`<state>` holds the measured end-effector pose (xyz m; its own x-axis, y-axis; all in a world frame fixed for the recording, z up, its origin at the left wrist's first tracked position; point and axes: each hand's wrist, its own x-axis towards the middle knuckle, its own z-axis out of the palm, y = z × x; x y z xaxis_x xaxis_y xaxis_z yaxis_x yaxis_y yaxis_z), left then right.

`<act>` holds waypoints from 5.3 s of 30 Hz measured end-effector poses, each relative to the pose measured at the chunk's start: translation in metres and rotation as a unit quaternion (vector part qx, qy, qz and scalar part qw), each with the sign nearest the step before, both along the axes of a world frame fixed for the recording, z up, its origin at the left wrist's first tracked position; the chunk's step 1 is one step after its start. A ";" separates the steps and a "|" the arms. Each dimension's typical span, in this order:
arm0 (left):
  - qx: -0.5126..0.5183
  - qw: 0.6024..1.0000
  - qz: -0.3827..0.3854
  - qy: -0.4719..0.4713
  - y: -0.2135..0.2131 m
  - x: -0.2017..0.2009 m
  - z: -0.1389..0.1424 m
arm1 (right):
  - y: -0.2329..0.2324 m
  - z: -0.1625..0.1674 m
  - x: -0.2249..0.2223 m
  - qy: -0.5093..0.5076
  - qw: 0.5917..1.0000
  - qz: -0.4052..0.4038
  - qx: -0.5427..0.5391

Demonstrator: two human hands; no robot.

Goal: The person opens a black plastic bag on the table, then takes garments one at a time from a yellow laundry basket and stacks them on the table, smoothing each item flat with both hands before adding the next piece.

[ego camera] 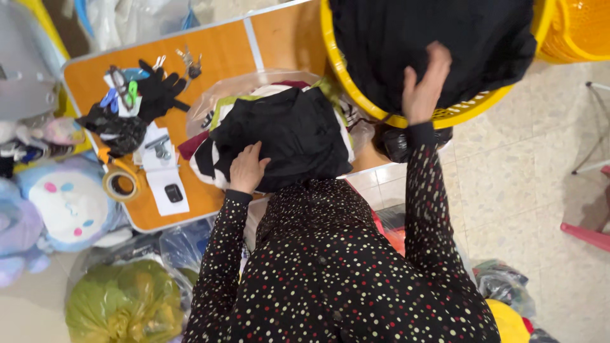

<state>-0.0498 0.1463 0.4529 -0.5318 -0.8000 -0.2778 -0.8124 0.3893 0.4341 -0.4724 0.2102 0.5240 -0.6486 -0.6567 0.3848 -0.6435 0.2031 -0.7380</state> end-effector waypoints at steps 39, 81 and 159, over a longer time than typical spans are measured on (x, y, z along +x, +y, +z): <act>0.384 0.633 0.235 0.630 0.007 -0.011 0.062 | 0.012 -0.086 0.204 -0.340 0.860 0.375 0.059; 0.027 0.994 -0.091 0.047 0.013 0.007 0.015 | -0.025 -0.012 -0.024 0.009 0.999 -0.021 0.029; 0.077 0.837 -0.118 0.529 -0.029 -0.136 0.062 | 0.022 0.113 0.083 0.218 0.793 0.567 0.045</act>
<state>-0.1856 0.1174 0.5146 -0.6840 -0.6355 0.3583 0.1505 0.3576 0.9217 -0.3893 0.2327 0.6366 0.5594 -0.7606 0.3295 -0.6403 -0.6489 -0.4111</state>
